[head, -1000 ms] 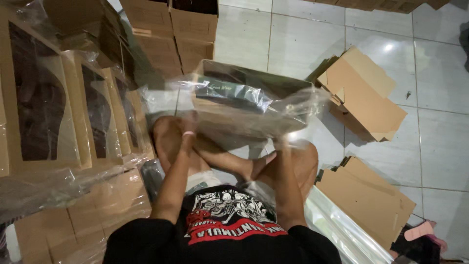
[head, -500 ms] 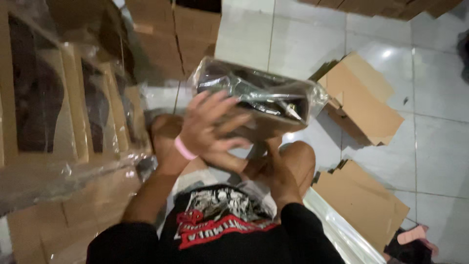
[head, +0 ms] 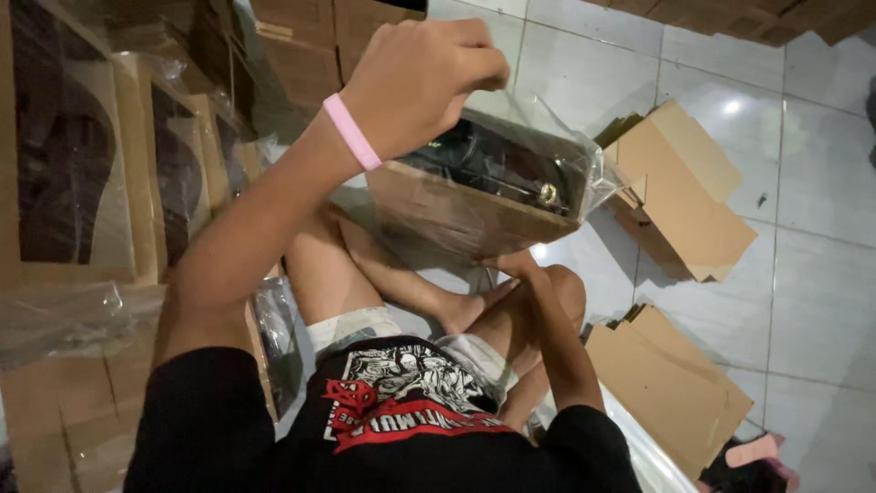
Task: The person sits on the floor and repeatedly wraps small cardboard boxes in clear plastic bags. They secure each wrapped box with a white twist tie, then place the finished package aside. The process is repeated for multiple boxes.
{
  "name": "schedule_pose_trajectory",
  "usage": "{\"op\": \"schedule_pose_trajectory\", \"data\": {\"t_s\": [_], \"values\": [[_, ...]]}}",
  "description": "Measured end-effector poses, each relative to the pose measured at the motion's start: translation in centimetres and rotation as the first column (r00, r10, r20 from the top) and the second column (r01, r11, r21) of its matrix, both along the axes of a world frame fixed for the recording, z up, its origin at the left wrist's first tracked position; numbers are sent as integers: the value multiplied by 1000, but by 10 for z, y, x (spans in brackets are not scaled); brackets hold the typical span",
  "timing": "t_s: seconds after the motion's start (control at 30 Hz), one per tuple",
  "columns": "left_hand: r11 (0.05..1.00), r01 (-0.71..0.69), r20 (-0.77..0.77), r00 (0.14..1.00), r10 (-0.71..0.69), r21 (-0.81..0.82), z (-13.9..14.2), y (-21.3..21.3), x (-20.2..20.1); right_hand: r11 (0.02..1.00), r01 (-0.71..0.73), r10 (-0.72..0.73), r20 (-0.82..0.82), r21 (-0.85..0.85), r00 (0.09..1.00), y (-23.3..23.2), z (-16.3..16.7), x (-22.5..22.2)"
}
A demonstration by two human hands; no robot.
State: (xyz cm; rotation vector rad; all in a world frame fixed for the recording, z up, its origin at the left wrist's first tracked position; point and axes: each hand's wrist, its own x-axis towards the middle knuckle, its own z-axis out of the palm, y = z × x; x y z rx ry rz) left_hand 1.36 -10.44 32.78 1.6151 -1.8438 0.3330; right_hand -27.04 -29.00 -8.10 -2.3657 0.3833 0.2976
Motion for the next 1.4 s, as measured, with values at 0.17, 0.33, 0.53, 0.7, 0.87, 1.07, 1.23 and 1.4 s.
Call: {"op": "schedule_pose_trajectory", "data": {"t_s": [0.17,0.33,0.53,0.7,0.87,1.07,1.23,1.4], "values": [[990,68,53,996,-75,126,-2,-4,1,991,-40,34,-49,-125,998,-8,-6,28],[985,132,42,990,-137,114,-17,-13,-14,979,-92,67,-140,-180,988,-12,-10,27],[928,85,-35,996,-77,363,-36,-25,-18,994,-102,106,-462,34,881,-15,-13,10],[967,113,-19,994,-111,227,-48,-12,-8,969,-145,211,-367,199,906,-17,-19,29],[943,-207,-371,923,100,-262,-130,46,4,966,-117,197,-367,229,909,-21,-23,42],[826,-290,-858,-348,379,483,-373,47,-36,988,-50,99,-353,148,930,-21,-19,34],[825,-225,-855,-179,487,518,-424,-1,-40,998,50,-62,-280,-49,958,-18,-3,22],[753,-242,-734,180,655,612,-380,-57,-35,887,277,-299,-2,-368,954,-29,14,14]]}}
